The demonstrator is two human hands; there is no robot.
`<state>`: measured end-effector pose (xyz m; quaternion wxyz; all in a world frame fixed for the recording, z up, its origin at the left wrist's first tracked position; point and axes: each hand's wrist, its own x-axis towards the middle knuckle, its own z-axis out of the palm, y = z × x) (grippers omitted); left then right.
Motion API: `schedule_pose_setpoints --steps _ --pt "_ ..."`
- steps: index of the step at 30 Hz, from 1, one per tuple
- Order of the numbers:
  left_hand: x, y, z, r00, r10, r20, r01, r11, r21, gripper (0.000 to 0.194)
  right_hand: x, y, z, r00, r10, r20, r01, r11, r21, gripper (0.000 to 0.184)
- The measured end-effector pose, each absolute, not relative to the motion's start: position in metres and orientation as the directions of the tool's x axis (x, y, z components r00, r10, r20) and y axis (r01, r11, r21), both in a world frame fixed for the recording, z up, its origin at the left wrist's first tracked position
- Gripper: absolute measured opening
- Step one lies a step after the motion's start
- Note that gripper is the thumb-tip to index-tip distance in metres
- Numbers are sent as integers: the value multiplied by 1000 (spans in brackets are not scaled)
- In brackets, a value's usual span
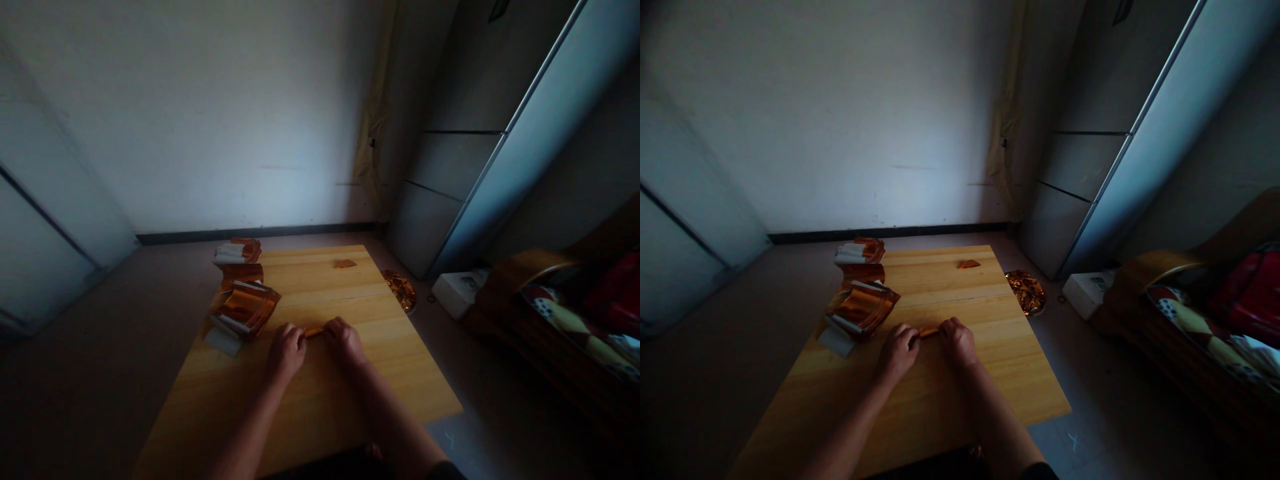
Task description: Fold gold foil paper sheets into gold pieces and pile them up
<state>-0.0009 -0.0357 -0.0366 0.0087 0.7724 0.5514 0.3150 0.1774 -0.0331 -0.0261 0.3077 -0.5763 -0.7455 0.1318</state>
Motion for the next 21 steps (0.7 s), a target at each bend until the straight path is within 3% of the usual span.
schedule_pose_setpoints --steps 11,15,21 --pt "2 -35 -34 205 887 414 917 -322 236 25 162 -38 -9 -89 978 187 938 146 -316 17" --pt "3 -34 -30 201 905 376 940 -286 188 25 161 -36 -3 -47 989 140 949 87 -301 15" --pt "2 -34 -29 176 913 368 948 -257 186 22 167 -34 -1 -89 990 113 946 120 -302 18"
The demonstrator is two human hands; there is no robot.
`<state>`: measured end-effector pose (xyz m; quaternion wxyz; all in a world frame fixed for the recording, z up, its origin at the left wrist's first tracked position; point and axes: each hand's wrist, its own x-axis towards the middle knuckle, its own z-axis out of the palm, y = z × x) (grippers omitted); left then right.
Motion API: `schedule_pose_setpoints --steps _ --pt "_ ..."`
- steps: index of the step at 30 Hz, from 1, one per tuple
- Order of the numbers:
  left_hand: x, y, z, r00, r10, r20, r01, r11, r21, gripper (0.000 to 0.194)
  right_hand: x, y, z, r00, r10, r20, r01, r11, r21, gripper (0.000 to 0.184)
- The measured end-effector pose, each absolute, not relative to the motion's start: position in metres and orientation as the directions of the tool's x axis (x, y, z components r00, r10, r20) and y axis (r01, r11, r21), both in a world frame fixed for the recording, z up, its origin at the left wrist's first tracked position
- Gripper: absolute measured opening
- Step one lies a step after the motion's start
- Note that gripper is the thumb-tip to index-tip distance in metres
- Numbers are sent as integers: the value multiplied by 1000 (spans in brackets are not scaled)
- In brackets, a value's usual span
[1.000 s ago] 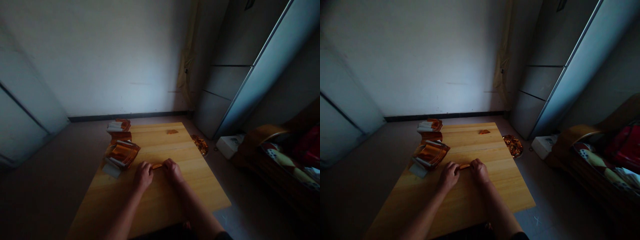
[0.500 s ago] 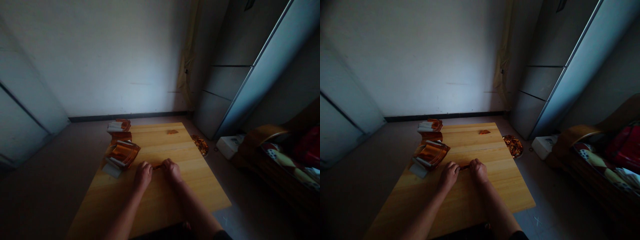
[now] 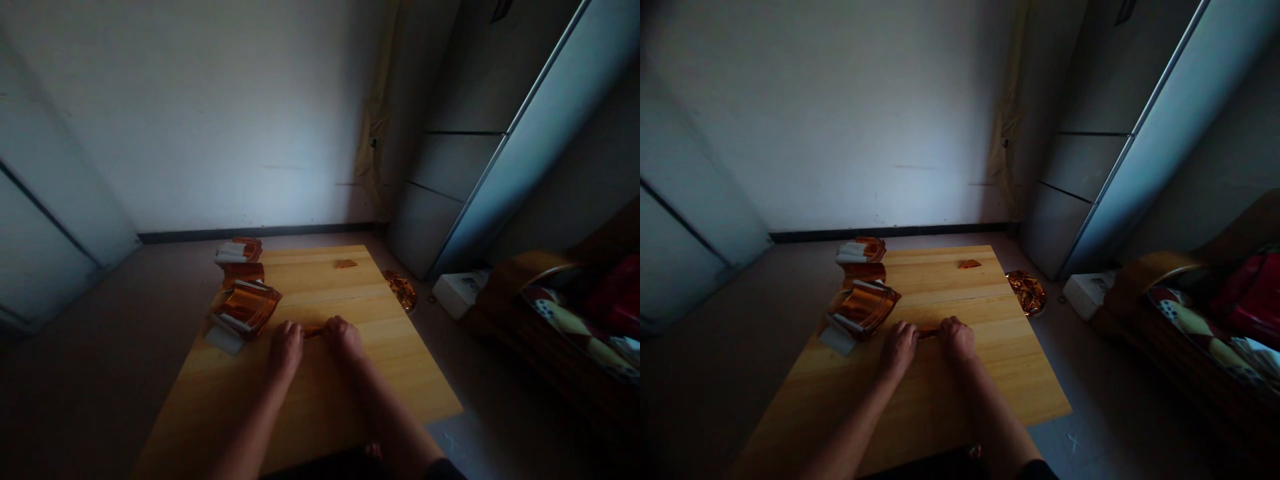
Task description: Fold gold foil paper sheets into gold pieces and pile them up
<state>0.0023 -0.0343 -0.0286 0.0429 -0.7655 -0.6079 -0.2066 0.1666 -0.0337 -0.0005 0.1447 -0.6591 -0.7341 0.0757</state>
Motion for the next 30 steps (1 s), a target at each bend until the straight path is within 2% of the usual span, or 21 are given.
schedule_pose_setpoints --steps 9,12,17,19,22,27,30 --pt "6 -34 -32 164 910 380 971 -216 98 25 157 -38 -8 -45 980 193 949 103 -299 18" --pt "5 -34 -32 165 906 391 963 -234 135 25 158 -39 -8 -38 977 212 951 100 -294 15" --pt "3 -35 -32 160 904 397 920 -282 272 17 163 -40 -9 -26 974 224 944 98 -315 17" --pt "3 -36 -31 157 906 394 907 -289 305 21 166 -40 -9 -26 973 227 940 101 -327 18" --pt "2 -37 -31 132 911 390 911 -267 315 24 169 -40 -9 8 972 233 943 71 -326 17" --pt "-1 -37 -29 141 903 406 918 -272 287 9 172 -39 -10 59 973 225 940 22 -340 14" --pt "-1 -36 -29 138 901 412 921 -270 281 13 174 -39 -10 61 975 213 932 21 -363 14"
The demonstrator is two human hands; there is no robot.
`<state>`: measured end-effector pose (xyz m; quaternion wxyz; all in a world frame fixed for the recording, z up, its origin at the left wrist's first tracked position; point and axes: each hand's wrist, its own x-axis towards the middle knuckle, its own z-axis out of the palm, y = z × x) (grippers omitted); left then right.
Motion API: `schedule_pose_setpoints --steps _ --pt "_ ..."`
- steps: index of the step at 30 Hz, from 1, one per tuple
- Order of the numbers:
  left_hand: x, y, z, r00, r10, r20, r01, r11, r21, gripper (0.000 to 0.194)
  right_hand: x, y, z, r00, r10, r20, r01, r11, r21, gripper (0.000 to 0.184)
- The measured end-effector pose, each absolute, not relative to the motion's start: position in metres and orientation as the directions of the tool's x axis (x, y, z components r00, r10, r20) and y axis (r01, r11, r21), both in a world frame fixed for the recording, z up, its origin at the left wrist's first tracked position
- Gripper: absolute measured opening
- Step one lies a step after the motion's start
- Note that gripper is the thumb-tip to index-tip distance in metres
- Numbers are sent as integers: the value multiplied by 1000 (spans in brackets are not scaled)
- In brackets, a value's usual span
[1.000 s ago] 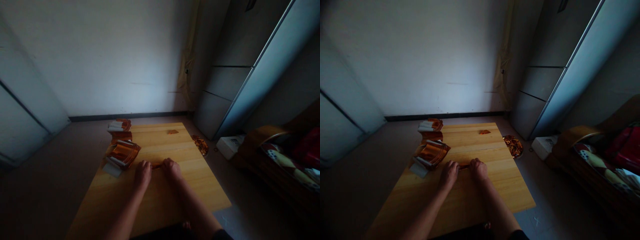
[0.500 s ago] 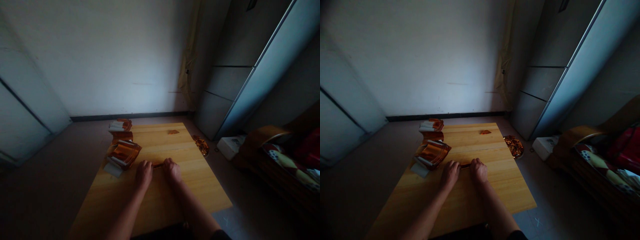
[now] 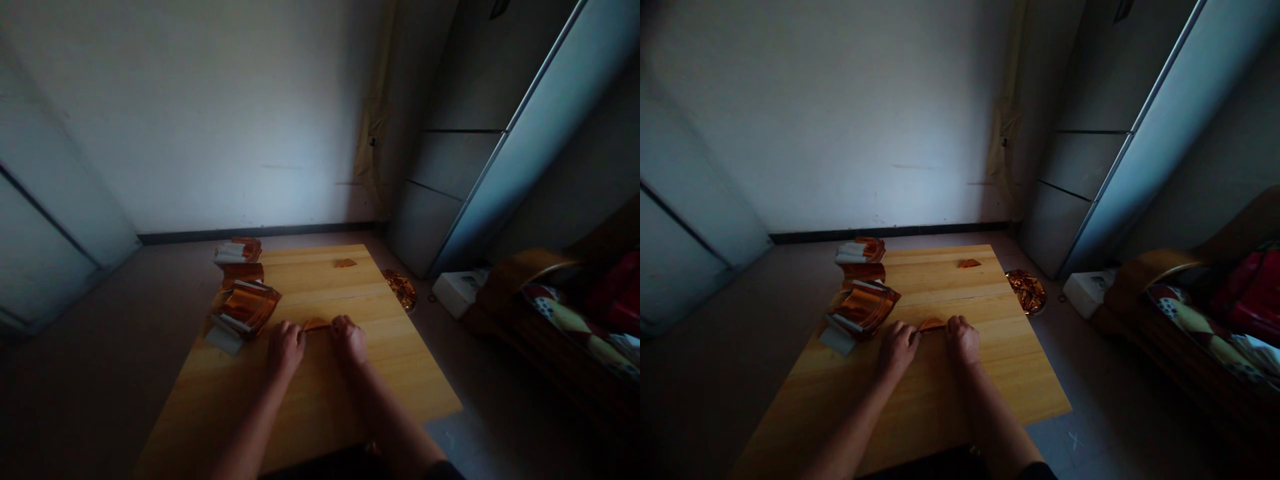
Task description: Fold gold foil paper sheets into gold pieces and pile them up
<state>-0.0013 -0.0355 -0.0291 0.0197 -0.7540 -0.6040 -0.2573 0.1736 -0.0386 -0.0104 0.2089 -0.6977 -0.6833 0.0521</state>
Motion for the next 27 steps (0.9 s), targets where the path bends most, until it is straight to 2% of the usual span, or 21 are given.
schedule_pose_setpoints --steps 5,10,20,27 --pt "-1 -33 -31 136 900 413 926 -264 271 14 180 -39 -12 38 976 213 894 62 -443 13" --pt "-1 -33 -31 135 896 423 926 -266 267 15 187 -37 -16 8 976 219 849 109 -516 20" --pt "-1 -35 -31 147 895 421 923 -278 268 13 186 -34 -12 5 985 170 883 75 -464 18" --pt "2 -35 -25 151 907 392 926 -268 264 17 185 -31 -19 4 981 194 894 84 -440 17"
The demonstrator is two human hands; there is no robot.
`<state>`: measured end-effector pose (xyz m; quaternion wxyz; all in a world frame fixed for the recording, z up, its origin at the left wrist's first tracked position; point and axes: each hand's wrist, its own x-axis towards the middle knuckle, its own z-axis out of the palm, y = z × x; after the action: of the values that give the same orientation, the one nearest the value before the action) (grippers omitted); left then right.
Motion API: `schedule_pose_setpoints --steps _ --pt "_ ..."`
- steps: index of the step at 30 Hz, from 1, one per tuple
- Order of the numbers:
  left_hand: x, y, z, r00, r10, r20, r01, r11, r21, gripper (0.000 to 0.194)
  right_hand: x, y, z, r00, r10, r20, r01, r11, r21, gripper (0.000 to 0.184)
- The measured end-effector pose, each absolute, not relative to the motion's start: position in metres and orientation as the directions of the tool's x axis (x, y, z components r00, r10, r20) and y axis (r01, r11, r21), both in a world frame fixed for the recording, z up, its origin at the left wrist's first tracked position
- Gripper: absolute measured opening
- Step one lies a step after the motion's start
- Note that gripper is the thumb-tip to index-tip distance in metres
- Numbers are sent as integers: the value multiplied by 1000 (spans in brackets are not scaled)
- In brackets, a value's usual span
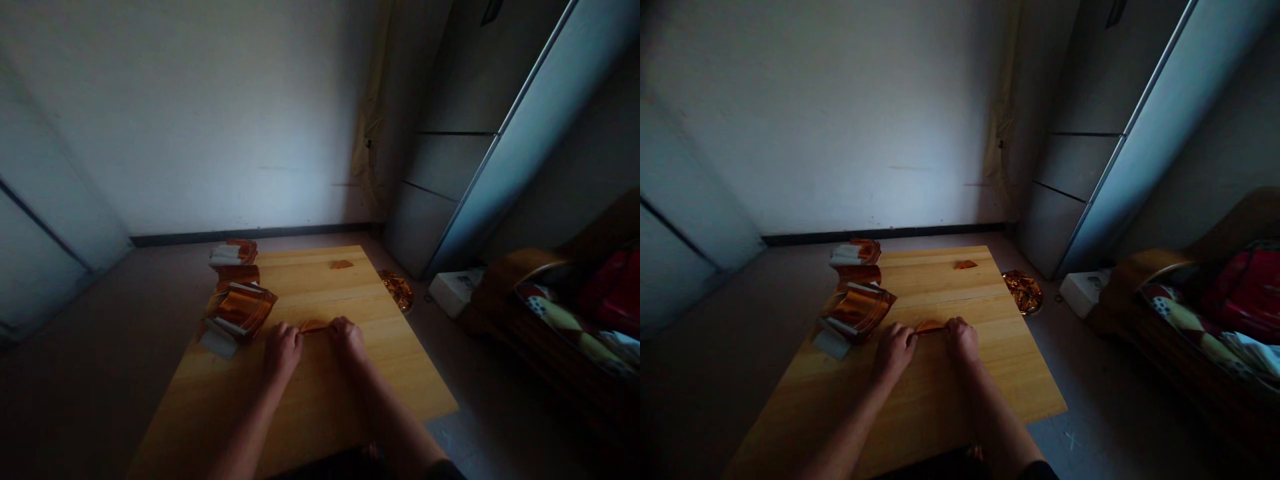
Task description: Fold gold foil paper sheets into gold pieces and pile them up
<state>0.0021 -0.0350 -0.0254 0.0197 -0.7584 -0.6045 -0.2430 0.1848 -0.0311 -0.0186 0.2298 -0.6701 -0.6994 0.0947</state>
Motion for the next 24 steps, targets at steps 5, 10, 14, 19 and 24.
schedule_pose_setpoints --steps 5,10,14,19,24 --pt "-1 -36 -29 148 891 429 911 -292 292 18 199 -25 -16 24 953 302 883 121 -454 22" --pt "-17 -43 -36 173 881 440 874 -343 343 18 253 6 -2 109 914 391 913 64 -404 25" --pt "-23 -47 -39 176 885 431 847 -360 392 15 294 44 6 176 919 353 936 -46 -348 24" --pt "-23 -48 -38 158 902 403 828 -343 443 15 301 83 5 219 936 276 946 -134 -295 23" --pt "-24 -53 -35 139 904 405 813 -337 475 19 303 102 2 292 926 240 931 -217 -295 23"
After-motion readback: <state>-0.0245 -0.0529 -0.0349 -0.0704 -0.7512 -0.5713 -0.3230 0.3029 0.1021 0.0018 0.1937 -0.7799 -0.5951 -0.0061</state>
